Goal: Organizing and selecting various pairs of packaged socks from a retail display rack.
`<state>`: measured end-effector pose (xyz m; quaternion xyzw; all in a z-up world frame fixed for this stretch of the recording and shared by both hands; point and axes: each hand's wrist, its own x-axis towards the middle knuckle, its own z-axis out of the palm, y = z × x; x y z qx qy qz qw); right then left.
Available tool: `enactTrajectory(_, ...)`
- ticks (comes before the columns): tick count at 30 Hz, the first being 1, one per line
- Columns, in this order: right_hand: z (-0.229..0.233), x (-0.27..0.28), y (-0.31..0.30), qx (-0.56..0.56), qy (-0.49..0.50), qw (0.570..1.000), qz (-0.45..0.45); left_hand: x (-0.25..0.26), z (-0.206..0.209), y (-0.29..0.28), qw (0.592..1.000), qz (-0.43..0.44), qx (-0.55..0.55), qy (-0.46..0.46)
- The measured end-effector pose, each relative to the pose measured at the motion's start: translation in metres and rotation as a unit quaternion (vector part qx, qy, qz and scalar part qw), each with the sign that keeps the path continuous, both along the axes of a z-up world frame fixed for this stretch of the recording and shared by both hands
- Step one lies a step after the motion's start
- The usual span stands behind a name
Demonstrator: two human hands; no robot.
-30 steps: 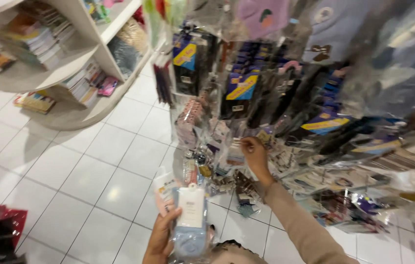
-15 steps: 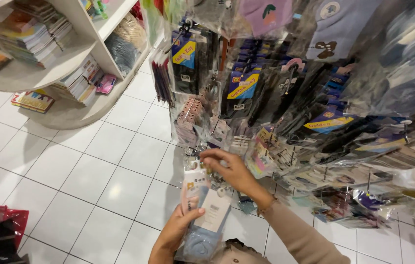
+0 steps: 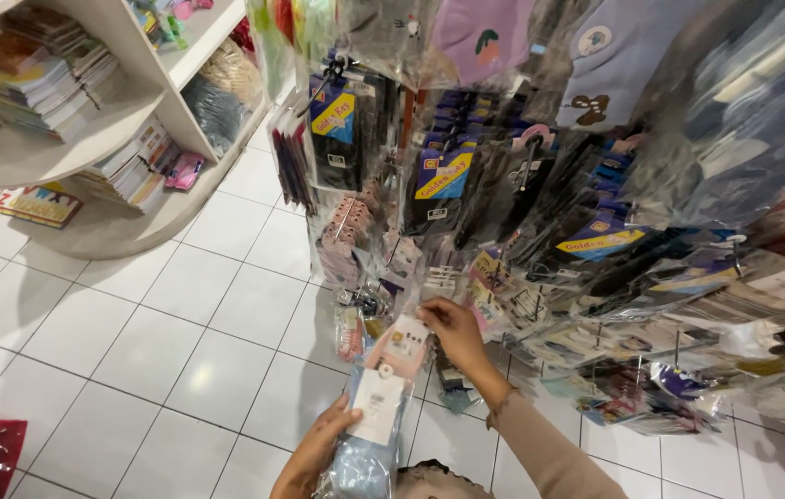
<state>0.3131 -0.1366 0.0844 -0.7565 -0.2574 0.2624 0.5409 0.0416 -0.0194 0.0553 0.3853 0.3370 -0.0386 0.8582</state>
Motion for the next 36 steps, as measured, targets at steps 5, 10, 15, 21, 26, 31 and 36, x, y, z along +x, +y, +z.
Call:
enactTrajectory(5,-0.019,0.009,-0.019,0.047,0.033,0.997,-0.046,-0.006,-0.021,0.001,0.996,0.066,-0.048,0.019)
enactTrajectory(10,-0.008,0.018,-0.022,-0.041,0.011,0.997,-0.058,-0.005,-0.086,-0.002,0.969,0.205,-0.138,-0.020)
enactTrajectory(15,0.006,0.027,-0.010,0.008,-0.032,0.997,-0.068,-0.009,-0.096,0.008,0.934,0.315,-0.167,-0.028)
enactTrajectory(21,-0.012,0.047,0.002,-0.011,-0.322,0.945,-0.058,-0.015,-0.101,0.015,0.918,0.373,-0.135,-0.021)
enactTrajectory(26,-0.005,0.052,0.009,-0.054,-0.304,0.950,-0.041,-0.010,-0.072,0.009,0.905,0.389,-0.166,-0.044)
enactTrajectory(31,-0.001,0.050,0.009,0.008,-0.269,0.962,-0.054,0.003,-0.021,0.003,0.903,0.381,-0.164,-0.110)
enactTrajectory(36,0.009,0.043,0.006,-0.077,-0.281,0.954,-0.066,0.010,0.011,-0.002,0.918,0.365,-0.102,-0.113)
